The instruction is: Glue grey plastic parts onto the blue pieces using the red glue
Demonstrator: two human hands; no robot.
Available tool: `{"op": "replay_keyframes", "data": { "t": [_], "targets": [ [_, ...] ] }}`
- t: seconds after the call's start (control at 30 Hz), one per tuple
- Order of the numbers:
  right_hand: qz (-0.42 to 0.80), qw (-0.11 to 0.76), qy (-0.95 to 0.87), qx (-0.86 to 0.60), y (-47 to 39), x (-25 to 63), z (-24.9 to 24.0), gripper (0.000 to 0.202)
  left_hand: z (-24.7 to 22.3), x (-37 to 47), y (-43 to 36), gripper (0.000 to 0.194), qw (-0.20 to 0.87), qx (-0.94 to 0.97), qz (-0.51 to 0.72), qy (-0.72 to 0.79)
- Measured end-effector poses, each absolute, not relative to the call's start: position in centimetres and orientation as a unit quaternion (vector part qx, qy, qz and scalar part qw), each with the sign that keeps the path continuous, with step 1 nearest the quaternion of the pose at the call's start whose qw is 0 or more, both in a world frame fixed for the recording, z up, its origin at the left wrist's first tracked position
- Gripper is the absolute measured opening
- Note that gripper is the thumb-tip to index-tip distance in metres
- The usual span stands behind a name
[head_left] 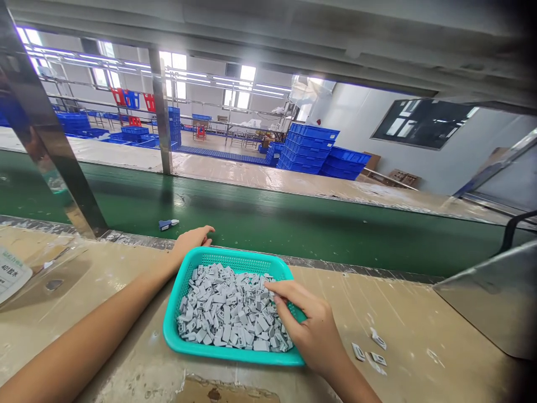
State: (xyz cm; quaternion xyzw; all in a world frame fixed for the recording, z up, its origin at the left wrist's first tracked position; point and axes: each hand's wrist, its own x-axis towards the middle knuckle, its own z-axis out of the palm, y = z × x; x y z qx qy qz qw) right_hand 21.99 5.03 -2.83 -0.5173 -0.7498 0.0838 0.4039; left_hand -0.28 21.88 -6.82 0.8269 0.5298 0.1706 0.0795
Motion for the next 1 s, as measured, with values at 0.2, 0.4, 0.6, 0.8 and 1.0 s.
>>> {"op": "replay_keyframes", "data": {
  "t": [0.2, 0.4, 0.6, 0.8, 1.0],
  "targets": [
    [0.078, 0.403, -0.752, -0.516, 5.1, 22.0, -3.0, 0.021, -7.9, 0.0, 23.0, 0.053, 0.055, 0.851, 0.15, 0.501],
    [0.069, 0.398, -0.755, -0.516, 5.1, 22.2, -3.0, 0.021, -8.0, -0.1, 23.2, 0.05, 0.044, 0.837, 0.137, 0.529],
    [0.079, 0.398, -0.752, -0.519, 5.1, 22.2, -2.9, 0.022, -7.3, -0.9, 23.7, 0.041, 0.031, 0.826, 0.148, 0.543],
    [0.091, 0.405, -0.742, -0.527, 5.0, 22.0, -2.7, 0.022, -7.6, -1.1, 23.7, 0.043, 0.06, 0.842, 0.177, 0.505],
    [0.088, 0.406, -0.745, -0.521, 5.0, 22.0, -2.8, 0.022, -7.6, -1.6, 23.7, 0.034, 0.124, 0.896, 0.164, 0.394]
  ]
}}
